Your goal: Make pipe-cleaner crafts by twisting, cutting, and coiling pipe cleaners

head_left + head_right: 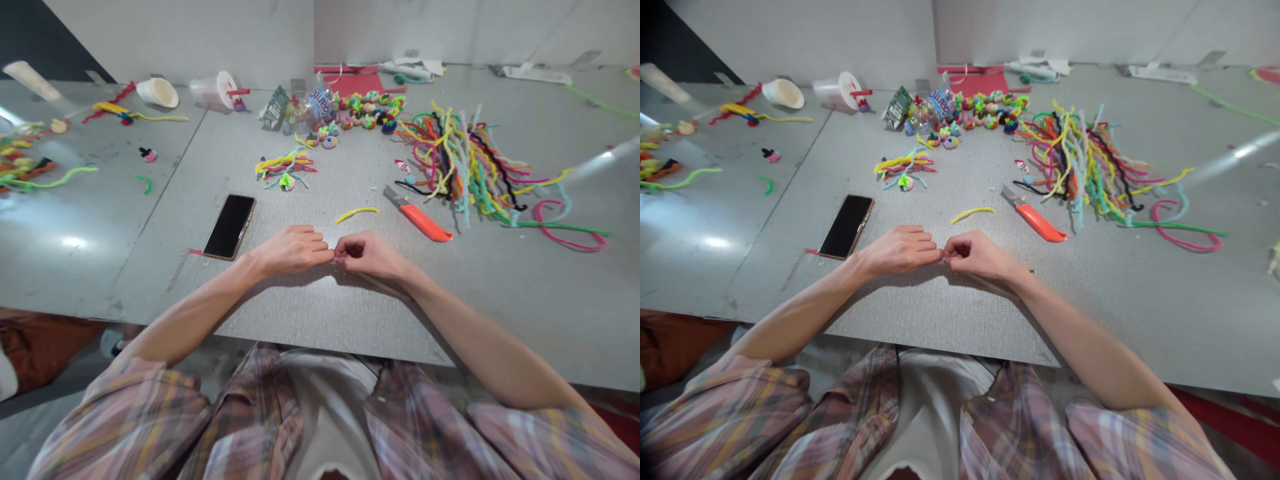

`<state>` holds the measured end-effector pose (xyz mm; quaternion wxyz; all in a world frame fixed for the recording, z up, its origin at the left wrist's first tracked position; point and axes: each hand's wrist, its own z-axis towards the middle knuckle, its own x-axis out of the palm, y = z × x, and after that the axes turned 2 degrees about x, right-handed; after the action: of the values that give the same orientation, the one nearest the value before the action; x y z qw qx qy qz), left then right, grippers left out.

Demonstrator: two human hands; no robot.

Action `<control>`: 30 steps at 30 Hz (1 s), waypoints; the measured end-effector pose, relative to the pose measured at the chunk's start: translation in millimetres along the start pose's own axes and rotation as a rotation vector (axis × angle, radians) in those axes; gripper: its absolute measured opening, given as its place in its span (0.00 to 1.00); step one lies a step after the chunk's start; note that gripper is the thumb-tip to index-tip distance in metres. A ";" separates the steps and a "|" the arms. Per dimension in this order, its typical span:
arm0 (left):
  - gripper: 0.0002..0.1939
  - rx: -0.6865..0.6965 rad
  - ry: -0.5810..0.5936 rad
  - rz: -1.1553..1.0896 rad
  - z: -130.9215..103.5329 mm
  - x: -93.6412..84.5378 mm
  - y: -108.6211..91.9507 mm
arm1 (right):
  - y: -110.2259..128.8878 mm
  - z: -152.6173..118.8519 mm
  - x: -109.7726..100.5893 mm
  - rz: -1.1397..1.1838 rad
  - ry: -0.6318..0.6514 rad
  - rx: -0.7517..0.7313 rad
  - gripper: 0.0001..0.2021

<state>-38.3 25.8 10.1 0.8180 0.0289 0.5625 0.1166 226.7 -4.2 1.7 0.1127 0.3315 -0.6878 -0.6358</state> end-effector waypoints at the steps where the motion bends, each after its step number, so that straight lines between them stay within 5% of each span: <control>1: 0.19 -0.002 0.001 -0.004 0.2 0.0 -0.2 | -0.4 -0.1 0.7 0.006 -0.002 0.000 0.06; 30: 0.20 -0.045 -0.043 -0.035 1.5 -2.3 -3.5 | -0.5 -3.3 -0.1 0.084 0.022 0.011 0.08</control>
<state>-37.1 22.0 12.1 0.8322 0.0030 0.5426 0.1141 228.9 -6.8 1.8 0.1450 0.3101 -0.7034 -0.6229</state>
